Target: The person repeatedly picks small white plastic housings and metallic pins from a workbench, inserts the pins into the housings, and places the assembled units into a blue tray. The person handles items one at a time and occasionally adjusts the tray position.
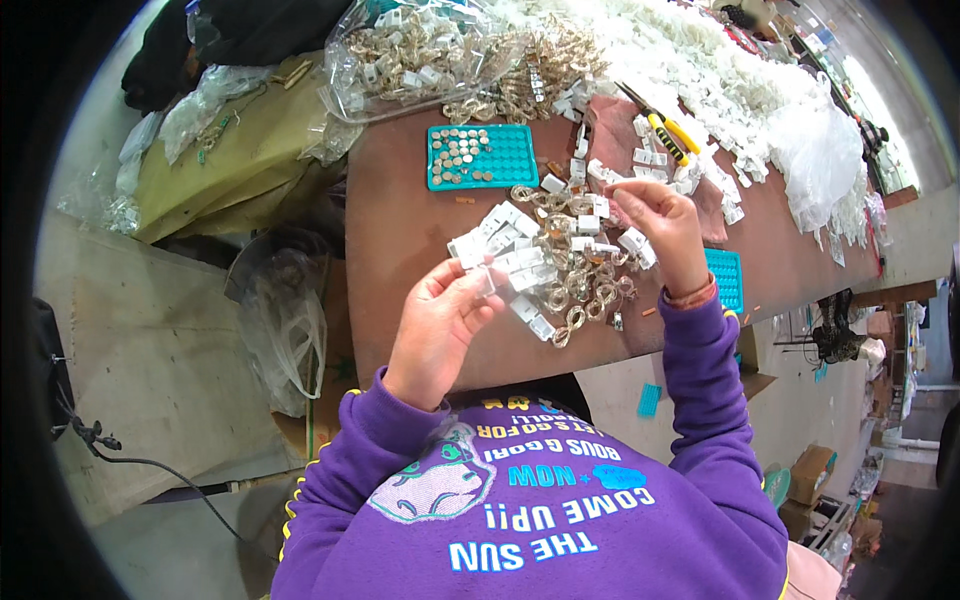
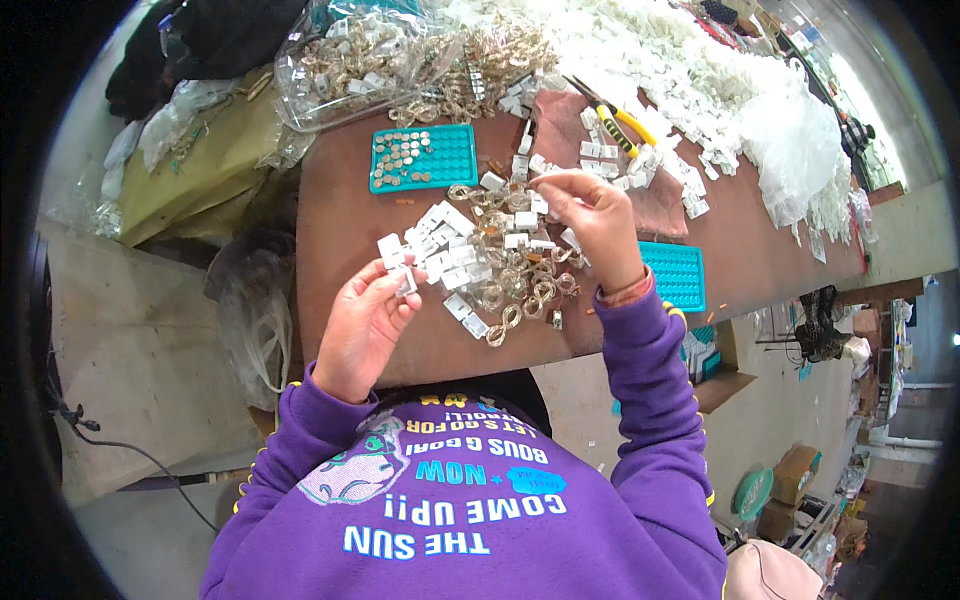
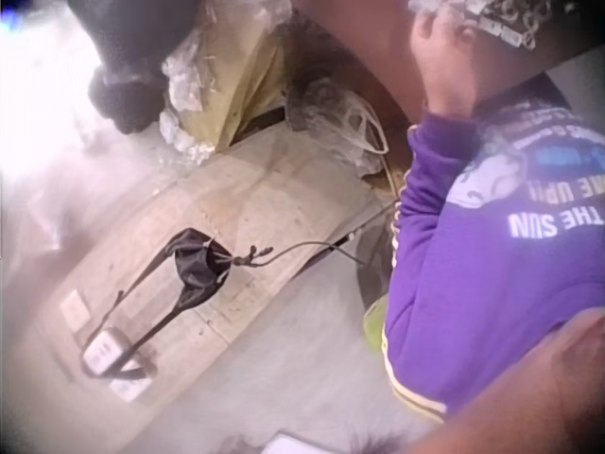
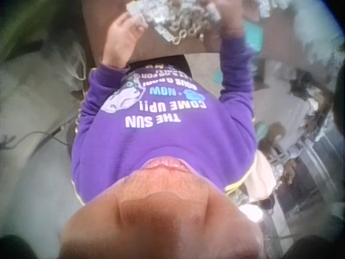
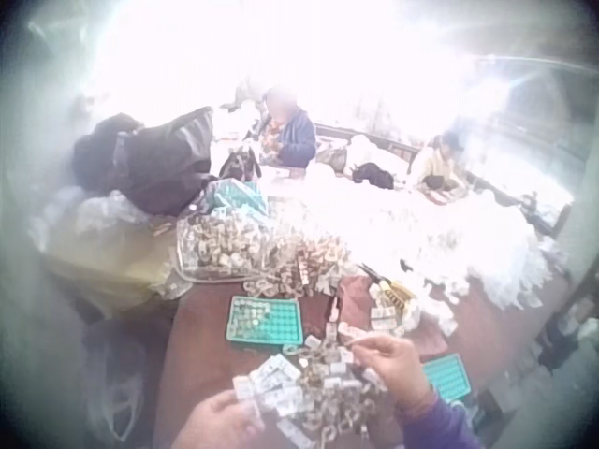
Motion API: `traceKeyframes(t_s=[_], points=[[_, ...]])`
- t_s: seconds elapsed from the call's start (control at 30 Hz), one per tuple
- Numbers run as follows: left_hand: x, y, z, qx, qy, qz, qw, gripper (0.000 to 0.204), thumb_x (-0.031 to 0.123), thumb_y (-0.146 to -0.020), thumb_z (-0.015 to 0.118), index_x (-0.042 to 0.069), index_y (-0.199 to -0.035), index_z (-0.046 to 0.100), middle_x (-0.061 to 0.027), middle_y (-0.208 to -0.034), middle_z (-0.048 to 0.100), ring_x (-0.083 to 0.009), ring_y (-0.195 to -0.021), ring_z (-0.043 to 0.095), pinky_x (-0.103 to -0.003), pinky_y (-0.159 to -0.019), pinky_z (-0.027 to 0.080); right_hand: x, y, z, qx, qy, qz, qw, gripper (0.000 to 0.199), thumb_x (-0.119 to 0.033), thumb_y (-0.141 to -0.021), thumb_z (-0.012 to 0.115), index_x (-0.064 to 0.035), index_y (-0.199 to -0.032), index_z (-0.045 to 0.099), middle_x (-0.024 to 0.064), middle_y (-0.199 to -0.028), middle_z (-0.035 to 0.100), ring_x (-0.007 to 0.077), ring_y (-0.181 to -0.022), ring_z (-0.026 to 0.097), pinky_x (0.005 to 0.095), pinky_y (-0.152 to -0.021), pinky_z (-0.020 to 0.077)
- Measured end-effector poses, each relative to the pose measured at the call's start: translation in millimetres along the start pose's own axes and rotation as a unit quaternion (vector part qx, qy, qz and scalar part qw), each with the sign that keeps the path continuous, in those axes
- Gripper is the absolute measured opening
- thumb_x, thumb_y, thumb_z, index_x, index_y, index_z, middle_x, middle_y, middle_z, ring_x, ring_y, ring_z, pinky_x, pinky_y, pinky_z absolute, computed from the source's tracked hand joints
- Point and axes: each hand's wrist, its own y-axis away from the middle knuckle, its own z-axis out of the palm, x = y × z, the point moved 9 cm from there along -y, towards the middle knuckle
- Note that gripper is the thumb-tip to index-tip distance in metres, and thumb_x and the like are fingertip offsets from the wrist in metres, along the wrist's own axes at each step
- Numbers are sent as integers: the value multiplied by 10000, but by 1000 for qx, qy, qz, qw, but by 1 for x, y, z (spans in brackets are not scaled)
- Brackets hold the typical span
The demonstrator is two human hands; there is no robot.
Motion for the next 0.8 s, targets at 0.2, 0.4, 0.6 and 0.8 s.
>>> traceKeyframes(t_s=[0.2,0.4,0.6,0.8], points=[[8,1,-7,19,32,31,999,231,60,-957,551,-7,-1178,567,-97,-1014,666,-107,-806,626,-210,-736,530,-49,49,50,38,337,-247,908,132,-122,-754,743,-82,-874,703,82,-821,634,266,-782,610,372,-726,479],[5,5,-7,18,18,32,999,208,83,-959,568,10,-1154,581,-84,-1010,663,-100,-801,619,-213,-735,520,-49,44,86,-12,431,-274,860,194,-170,-695,771,-102,-845,669,68,-828,595,275,-862,593,399,-777,461],[7,7,-12,18,14,32,999,214,99,-964,571,10,-1158,583,-77,-1020,661,-97,-808,616,-211,-743,513,-23,20,42,-13,13,-35,999,141,-99,-840,735,-8,-924,668,-5,-797,662,41,-661,542,213,-581,439],[7,4,7,-24,43,41,998,261,95,-981,544,-24,-1214,553,-113,-1092,657,-159,-910,656,-243,-817,540,-14,29,67,-117,-292,93,945,211,-139,-967,590,-20,-1138,558,93,-896,674,173,-853,671,298,-782,533]])
